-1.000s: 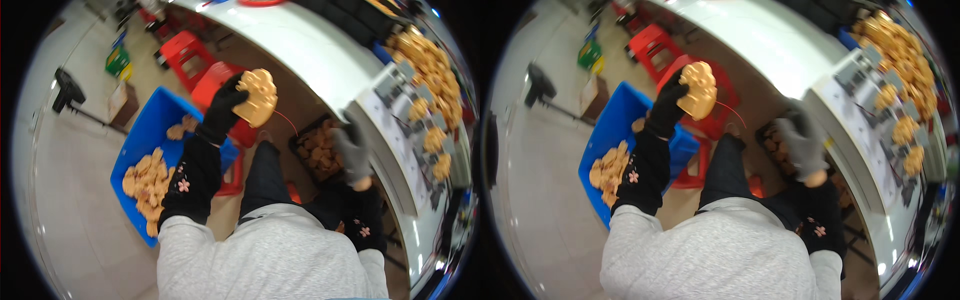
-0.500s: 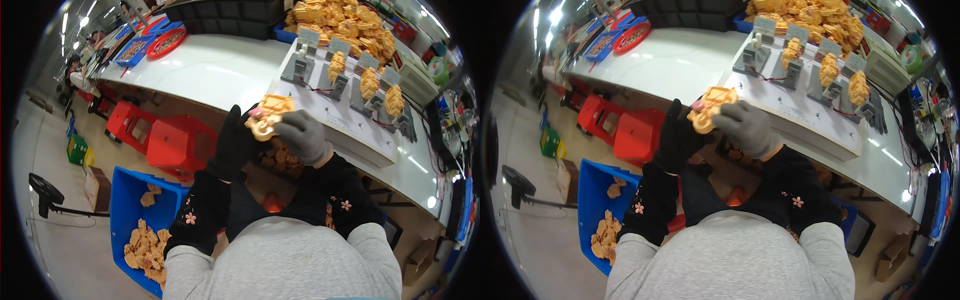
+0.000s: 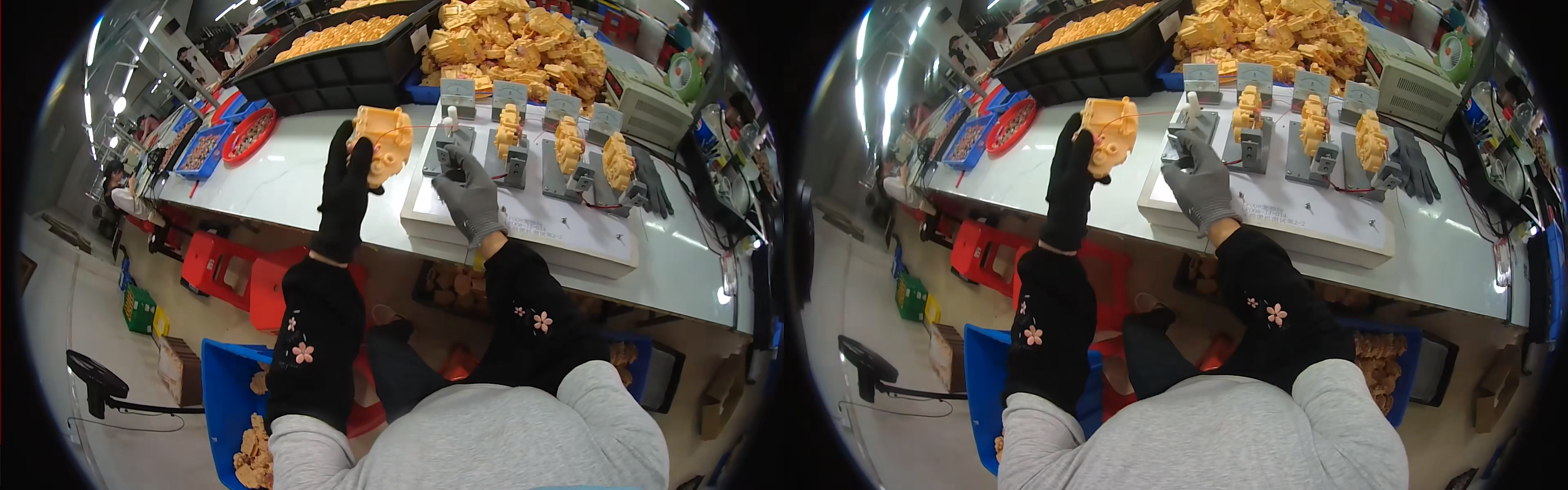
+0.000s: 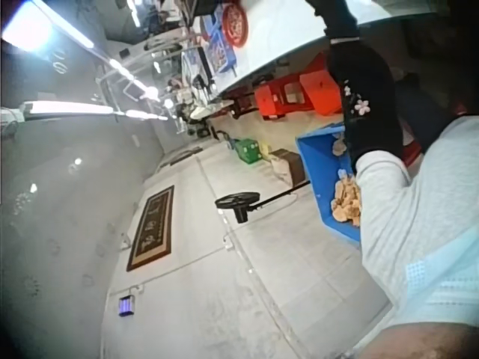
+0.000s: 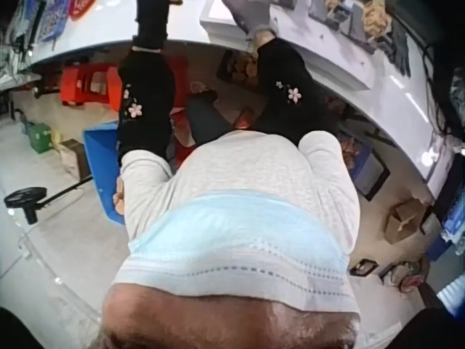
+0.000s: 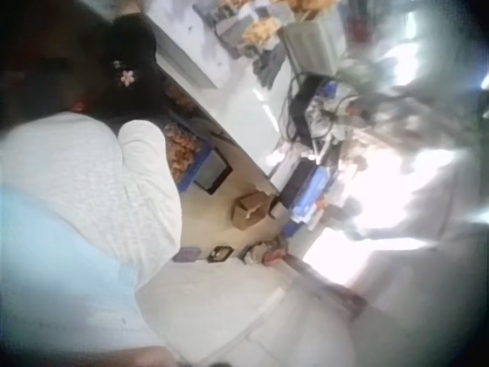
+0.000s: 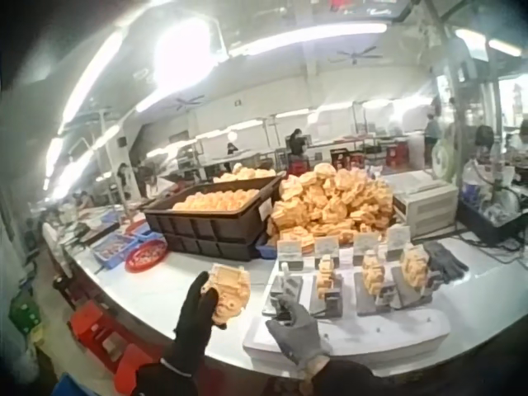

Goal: Assembling small orange plastic components by picking them from a bin and inserting them into a four-slotted fixture.

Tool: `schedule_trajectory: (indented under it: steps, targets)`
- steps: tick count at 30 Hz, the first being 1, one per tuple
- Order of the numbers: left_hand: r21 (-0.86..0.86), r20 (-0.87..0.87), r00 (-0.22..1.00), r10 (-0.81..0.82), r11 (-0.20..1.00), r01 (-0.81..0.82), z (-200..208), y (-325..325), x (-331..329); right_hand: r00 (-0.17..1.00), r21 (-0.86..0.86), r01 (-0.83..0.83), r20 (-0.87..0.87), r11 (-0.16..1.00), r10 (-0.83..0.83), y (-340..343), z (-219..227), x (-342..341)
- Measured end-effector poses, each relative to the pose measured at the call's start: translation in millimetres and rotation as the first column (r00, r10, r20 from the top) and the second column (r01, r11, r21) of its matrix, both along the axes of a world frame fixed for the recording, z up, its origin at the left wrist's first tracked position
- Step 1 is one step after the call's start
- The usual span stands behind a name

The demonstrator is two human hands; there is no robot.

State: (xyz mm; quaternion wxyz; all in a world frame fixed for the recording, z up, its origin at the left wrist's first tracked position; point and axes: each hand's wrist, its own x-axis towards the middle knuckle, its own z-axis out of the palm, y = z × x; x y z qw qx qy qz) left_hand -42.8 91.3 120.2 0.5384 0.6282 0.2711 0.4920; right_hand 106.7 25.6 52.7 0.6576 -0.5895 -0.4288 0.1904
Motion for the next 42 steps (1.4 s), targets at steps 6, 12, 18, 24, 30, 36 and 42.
schedule_trajectory:
  steps: [6, 12, 18, 24, 30, 36, 42]
  targets:
    - [0.376, -0.160, 0.986, -0.036, 0.922, 0.094, 12, 60, 79, 0.966, 0.031, -0.231, -0.109, 0.973, 0.233, -9, 6, 0]
    - [0.561, -0.406, 0.903, 0.141, 0.818, 0.124, -14, 98, 124, 0.993, 0.081, -0.121, -0.003, 0.989, 0.122, -6, -2, 1]
    - [0.616, -0.649, 0.700, 0.298, 0.746, 0.254, 3, 75, 130, 0.987, -0.068, -0.162, -0.028, 0.984, 0.161, -8, 1, 8]
    - [0.754, -0.650, 0.656, 0.383, 0.221, 0.618, -14, 101, 107, 0.989, -0.004, -0.148, 0.006, 0.989, 0.148, -6, 2, 4]
    - [0.647, -0.409, 0.903, 0.131, 0.740, 0.186, -41, 91, 86, 0.994, 0.064, -0.109, 0.027, 0.992, 0.107, -9, 4, 1]
    - [-0.237, 0.129, 0.956, 0.265, 0.944, -0.230, -60, 52, 32, 0.975, 0.201, 0.115, 0.167, 0.973, -0.150, -9, -10, -4]
    - [-0.324, 0.080, 0.946, 0.314, 0.906, -0.273, -110, 13, -12, 0.970, -0.011, -0.112, 0.215, 0.994, 0.112, -13, -5, -6]
